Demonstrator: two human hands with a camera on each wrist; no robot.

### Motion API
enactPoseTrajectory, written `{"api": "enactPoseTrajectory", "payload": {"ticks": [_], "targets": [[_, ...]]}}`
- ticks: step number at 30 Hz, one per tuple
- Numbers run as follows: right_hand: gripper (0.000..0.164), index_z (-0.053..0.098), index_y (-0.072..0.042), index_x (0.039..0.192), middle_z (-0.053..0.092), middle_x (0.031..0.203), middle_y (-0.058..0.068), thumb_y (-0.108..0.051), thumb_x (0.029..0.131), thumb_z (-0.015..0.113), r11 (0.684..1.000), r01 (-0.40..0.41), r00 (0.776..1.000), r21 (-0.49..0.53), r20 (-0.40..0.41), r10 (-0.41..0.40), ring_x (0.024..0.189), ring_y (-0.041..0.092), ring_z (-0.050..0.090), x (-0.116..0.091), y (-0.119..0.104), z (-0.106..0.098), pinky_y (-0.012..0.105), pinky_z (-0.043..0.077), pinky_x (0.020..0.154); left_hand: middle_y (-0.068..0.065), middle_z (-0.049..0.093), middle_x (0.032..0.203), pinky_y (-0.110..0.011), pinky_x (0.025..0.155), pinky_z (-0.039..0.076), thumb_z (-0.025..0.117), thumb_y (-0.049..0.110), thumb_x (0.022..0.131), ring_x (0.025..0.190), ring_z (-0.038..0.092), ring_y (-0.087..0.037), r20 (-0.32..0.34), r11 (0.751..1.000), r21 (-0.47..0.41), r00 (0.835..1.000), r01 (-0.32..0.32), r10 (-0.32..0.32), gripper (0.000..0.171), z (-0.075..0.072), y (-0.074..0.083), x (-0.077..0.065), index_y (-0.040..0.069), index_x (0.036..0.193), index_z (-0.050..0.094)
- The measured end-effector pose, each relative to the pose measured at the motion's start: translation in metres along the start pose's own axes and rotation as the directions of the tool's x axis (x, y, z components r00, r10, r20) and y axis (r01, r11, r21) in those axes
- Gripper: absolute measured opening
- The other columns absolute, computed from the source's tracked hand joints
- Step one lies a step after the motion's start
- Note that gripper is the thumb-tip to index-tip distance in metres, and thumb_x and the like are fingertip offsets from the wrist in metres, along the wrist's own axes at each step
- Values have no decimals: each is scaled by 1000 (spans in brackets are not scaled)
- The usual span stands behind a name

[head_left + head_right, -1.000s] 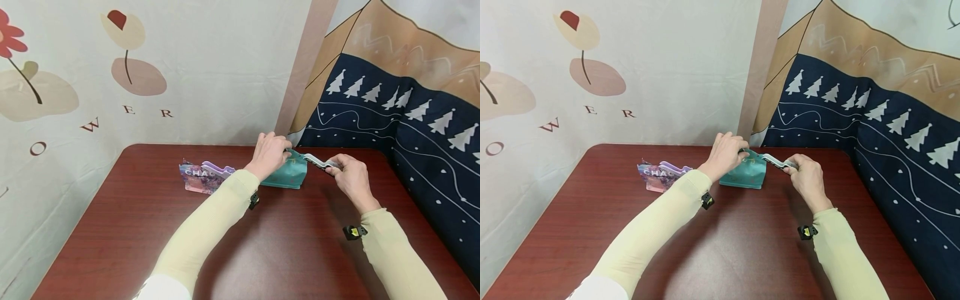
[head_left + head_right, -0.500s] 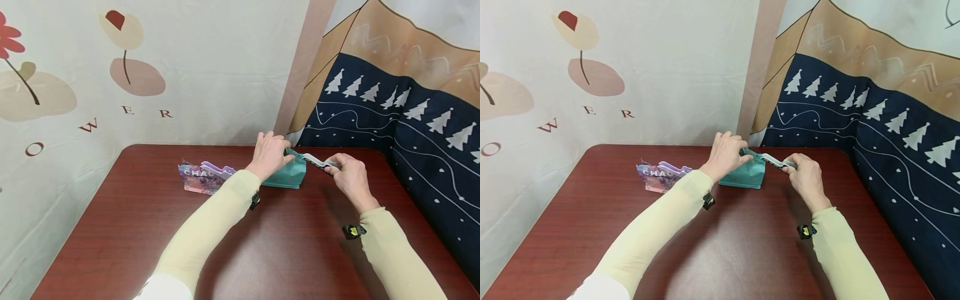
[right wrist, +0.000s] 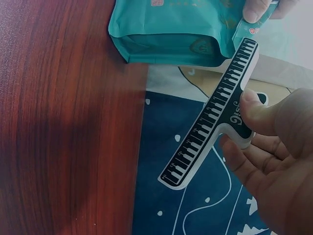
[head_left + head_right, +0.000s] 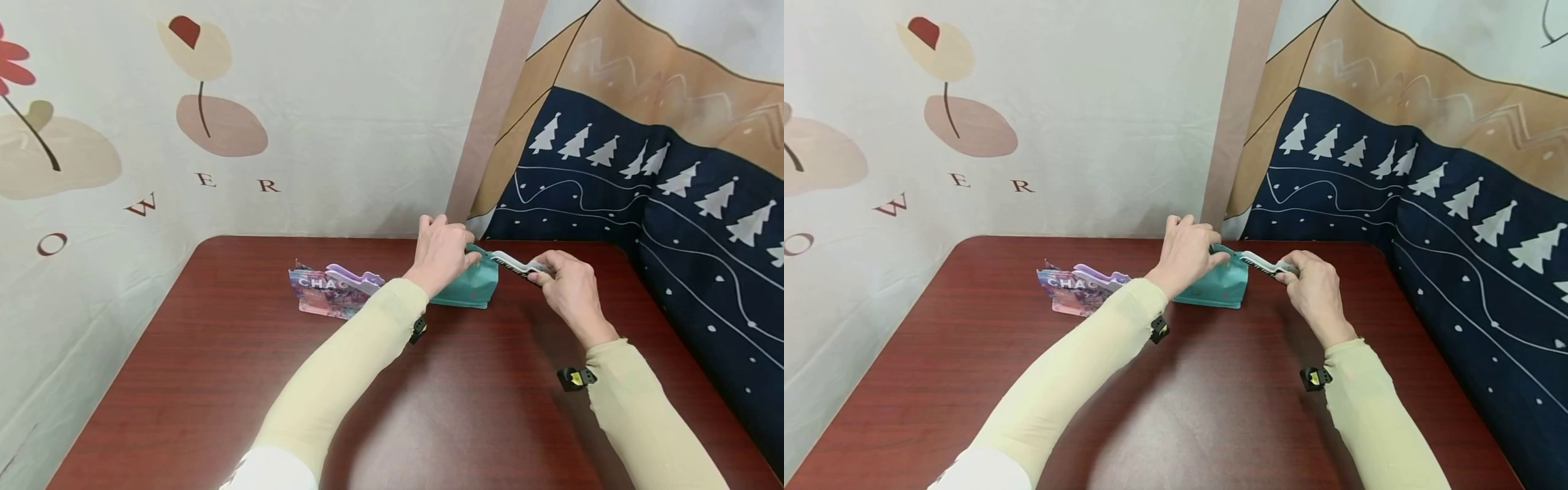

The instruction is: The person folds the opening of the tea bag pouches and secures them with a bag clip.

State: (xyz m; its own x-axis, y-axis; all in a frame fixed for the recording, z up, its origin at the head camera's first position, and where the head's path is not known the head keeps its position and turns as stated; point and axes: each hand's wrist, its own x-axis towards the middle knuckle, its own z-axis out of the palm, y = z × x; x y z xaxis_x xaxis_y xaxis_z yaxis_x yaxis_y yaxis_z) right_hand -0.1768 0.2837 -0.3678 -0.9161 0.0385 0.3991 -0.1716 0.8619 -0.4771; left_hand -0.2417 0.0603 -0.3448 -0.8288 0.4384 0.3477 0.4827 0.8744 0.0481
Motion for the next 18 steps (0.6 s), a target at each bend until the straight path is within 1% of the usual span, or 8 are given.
{"api": "enactPoseTrajectory", "payload": {"ticks": [7, 18], "targets": [[13, 75, -3, 99, 72, 95, 18, -1, 87, 80, 1000, 13, 1000, 0, -3, -13, 81, 35, 65, 0, -1, 0, 45, 48, 71, 13, 74, 97, -38, 86, 32, 71, 52, 95, 86, 51, -14, -15, 1000, 2, 1000, 2, -2, 30, 1, 0, 0, 33, 116, 80], [12, 75, -3, 99, 72, 95, 17, 1, 88, 79, 1000, 15, 1000, 3, -5, -15, 81, 35, 66, 3, -4, 2, 45, 49, 72, 13, 75, 100, -38, 87, 32, 71, 51, 95, 86, 51, -15, -15, 1000, 3, 1000, -3, 3, 30, 2, 0, 1, 33, 116, 80]]}}
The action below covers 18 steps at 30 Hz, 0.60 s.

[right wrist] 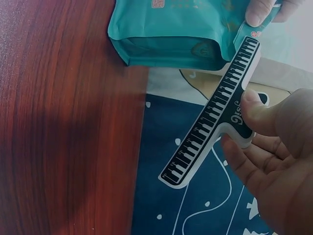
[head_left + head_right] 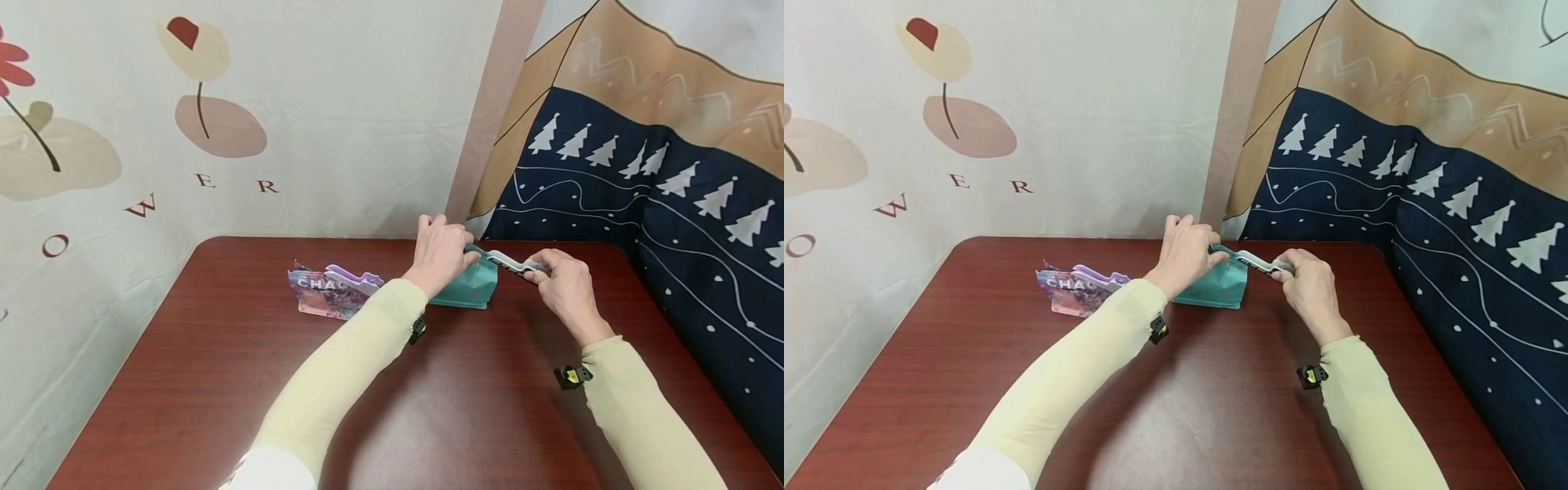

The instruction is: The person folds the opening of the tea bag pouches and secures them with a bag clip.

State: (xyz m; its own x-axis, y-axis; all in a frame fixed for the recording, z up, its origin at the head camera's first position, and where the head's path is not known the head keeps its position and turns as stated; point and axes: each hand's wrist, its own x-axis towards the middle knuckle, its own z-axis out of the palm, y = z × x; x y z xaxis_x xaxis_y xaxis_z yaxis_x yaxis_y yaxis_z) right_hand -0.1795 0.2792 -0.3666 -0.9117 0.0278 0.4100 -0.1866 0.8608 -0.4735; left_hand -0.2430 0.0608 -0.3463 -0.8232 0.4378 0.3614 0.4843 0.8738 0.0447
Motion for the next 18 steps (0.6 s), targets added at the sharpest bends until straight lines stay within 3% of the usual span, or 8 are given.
{"api": "enactPoseTrajectory", "payload": {"ticks": [18], "targets": [[12, 74, -1, 100, 72, 98, 19, 2, 88, 77, 1000, -2, 1000, 26, 3, 1, 84, 37, 66, 4, -4, 7, 52, 53, 77, 12, 74, 99, -38, 87, 32, 71, 50, 95, 85, 50, -15, 14, 1000, -9, 1000, -16, 16, 29, -3, 1, 0, 32, 116, 80]]}}
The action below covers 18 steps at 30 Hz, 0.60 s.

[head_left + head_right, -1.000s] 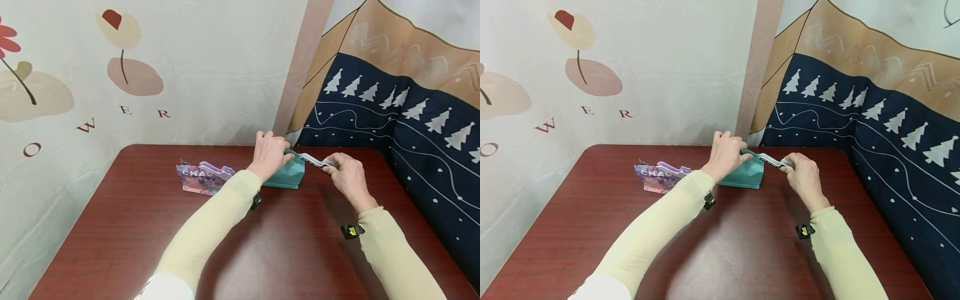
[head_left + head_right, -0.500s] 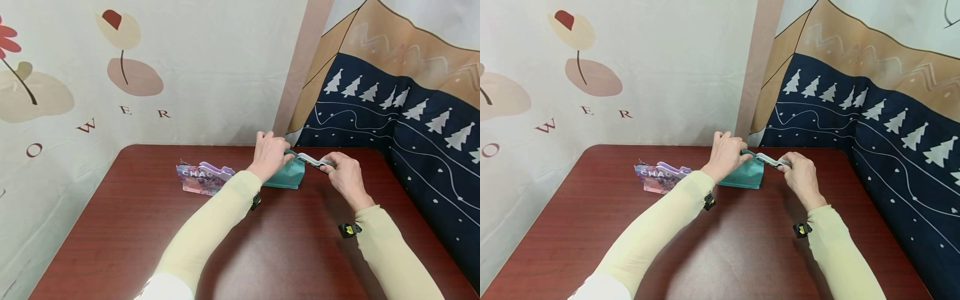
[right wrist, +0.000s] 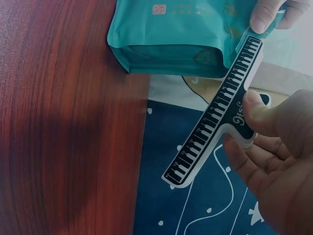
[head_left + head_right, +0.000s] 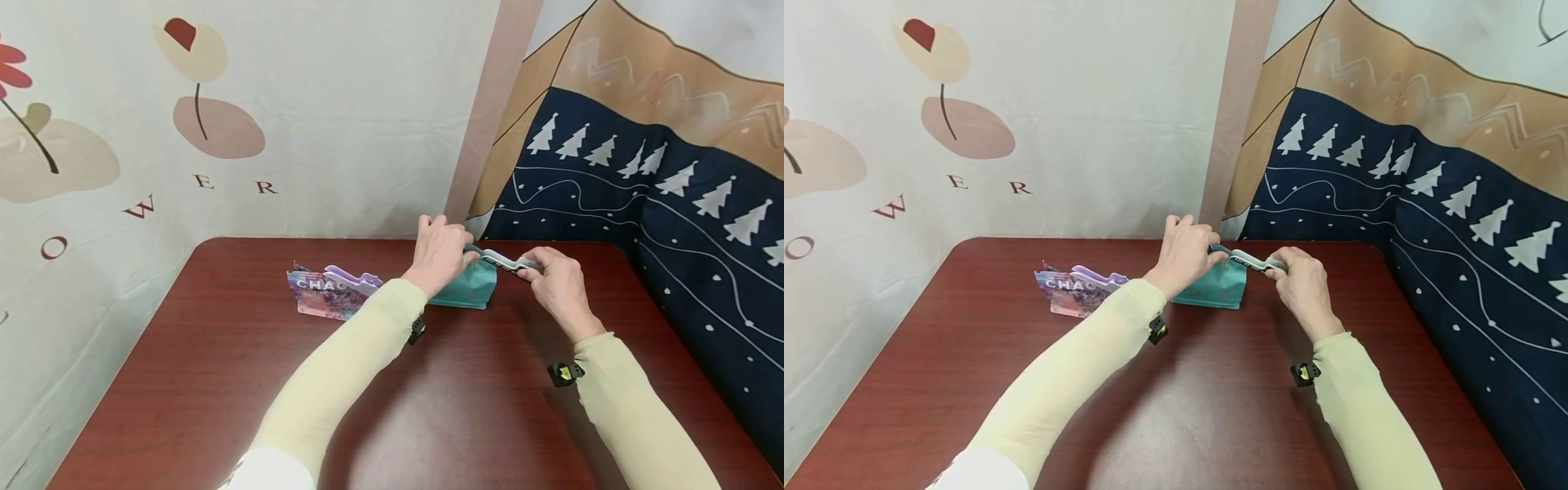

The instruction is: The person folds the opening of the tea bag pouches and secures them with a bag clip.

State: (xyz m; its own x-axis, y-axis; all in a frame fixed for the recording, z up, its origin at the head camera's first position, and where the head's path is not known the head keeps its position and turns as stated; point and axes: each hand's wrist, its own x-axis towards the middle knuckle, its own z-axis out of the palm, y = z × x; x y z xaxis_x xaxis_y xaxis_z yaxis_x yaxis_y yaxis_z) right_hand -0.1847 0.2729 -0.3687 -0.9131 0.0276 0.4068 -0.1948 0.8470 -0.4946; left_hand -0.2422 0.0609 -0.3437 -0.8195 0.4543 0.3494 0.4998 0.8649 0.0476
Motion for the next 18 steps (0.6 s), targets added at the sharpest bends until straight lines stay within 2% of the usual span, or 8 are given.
{"api": "enactPoseTrajectory", "payload": {"ticks": [13, 18], "targets": [[12, 74, -1, 100, 73, 98, 19, 2, 89, 77, 999, 25, 1000, 26, -20, -24, 84, 37, 66, 4, -6, 5, 52, 54, 76, 11, 76, 101, -38, 87, 32, 72, 46, 95, 85, 50, -15, 51, 997, -71, 999, -3, 6, 25, -6, -2, 2, 30, 113, 81], [12, 74, -1, 99, 73, 97, 19, 2, 88, 78, 999, 31, 999, 32, -27, -30, 82, 36, 66, 5, -7, 5, 50, 52, 75, 11, 76, 96, -38, 86, 32, 73, 46, 94, 82, 50, -15, 64, 995, -102, 998, 0, 7, 23, -9, -3, 3, 30, 109, 82]]}}
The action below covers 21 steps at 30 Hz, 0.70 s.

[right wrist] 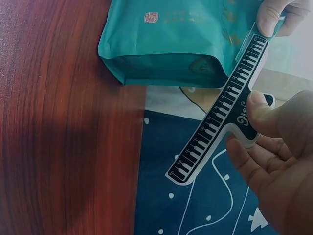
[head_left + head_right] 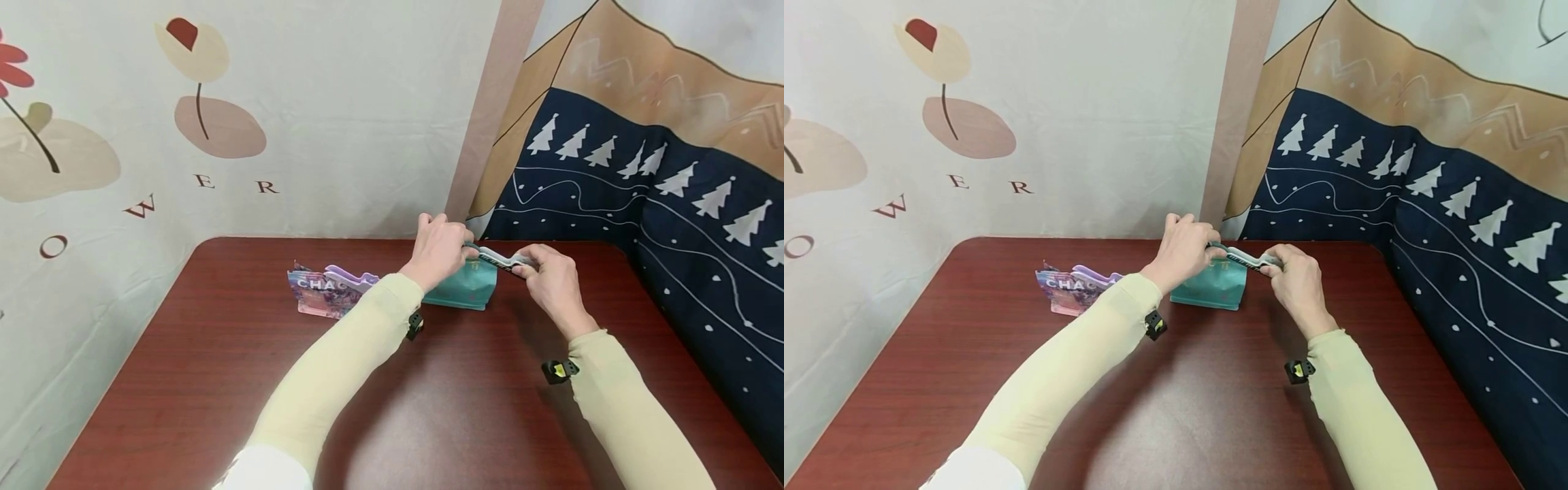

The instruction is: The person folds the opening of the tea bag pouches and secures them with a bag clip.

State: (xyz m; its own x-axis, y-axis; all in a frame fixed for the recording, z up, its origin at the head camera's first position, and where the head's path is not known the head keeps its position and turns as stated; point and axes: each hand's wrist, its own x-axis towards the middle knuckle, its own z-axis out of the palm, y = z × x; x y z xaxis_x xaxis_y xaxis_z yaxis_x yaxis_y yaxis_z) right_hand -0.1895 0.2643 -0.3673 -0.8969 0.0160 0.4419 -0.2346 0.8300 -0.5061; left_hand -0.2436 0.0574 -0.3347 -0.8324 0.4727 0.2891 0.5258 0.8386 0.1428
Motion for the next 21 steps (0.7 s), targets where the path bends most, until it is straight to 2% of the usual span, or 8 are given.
{"api": "enactPoseTrajectory", "payload": {"ticks": [6, 11, 16, 21], "targets": [[14, 75, -1, 99, 74, 96, 19, 2, 86, 79, 1000, 3, 1000, 13, -12, -2, 80, 35, 66, -1, 1, -1, 49, 53, 73, 12, 71, 84, -39, 85, 31, 71, 46, 95, 80, 48, -14, 23, 1000, -23, 1000, -4, 5, 20, -1, 0, 2, 31, 102, 82], [15, 74, -1, 100, 74, 96, 19, 2, 86, 79, 1000, -5, 1000, 26, -4, 5, 80, 34, 67, 0, 2, 1, 46, 52, 72, 11, 72, 92, -40, 88, 31, 71, 45, 96, 84, 49, -15, 52, 998, -57, 999, -7, 10, 21, -4, -2, 2, 29, 105, 81], [14, 74, -1, 100, 74, 95, 19, 2, 87, 79, 999, -14, 1000, 35, 5, 13, 79, 34, 66, 0, 2, 1, 44, 52, 70, 7, 72, 105, -41, 92, 35, 70, 37, 99, 95, 55, -17, 91, 986, -164, 995, -18, 33, 19, -10, -9, 2, 24, 110, 79], [14, 75, -2, 100, 74, 95, 19, 3, 87, 78, 999, -22, 1000, 41, 12, 22, 79, 34, 66, 0, 1, 1, 43, 51, 70, 3, 70, 108, -38, 96, 46, 68, 26, 101, 103, 61, -20, 104, 956, -292, 992, -44, 77, 14, -18, -17, 2, 18, 110, 76]]}}
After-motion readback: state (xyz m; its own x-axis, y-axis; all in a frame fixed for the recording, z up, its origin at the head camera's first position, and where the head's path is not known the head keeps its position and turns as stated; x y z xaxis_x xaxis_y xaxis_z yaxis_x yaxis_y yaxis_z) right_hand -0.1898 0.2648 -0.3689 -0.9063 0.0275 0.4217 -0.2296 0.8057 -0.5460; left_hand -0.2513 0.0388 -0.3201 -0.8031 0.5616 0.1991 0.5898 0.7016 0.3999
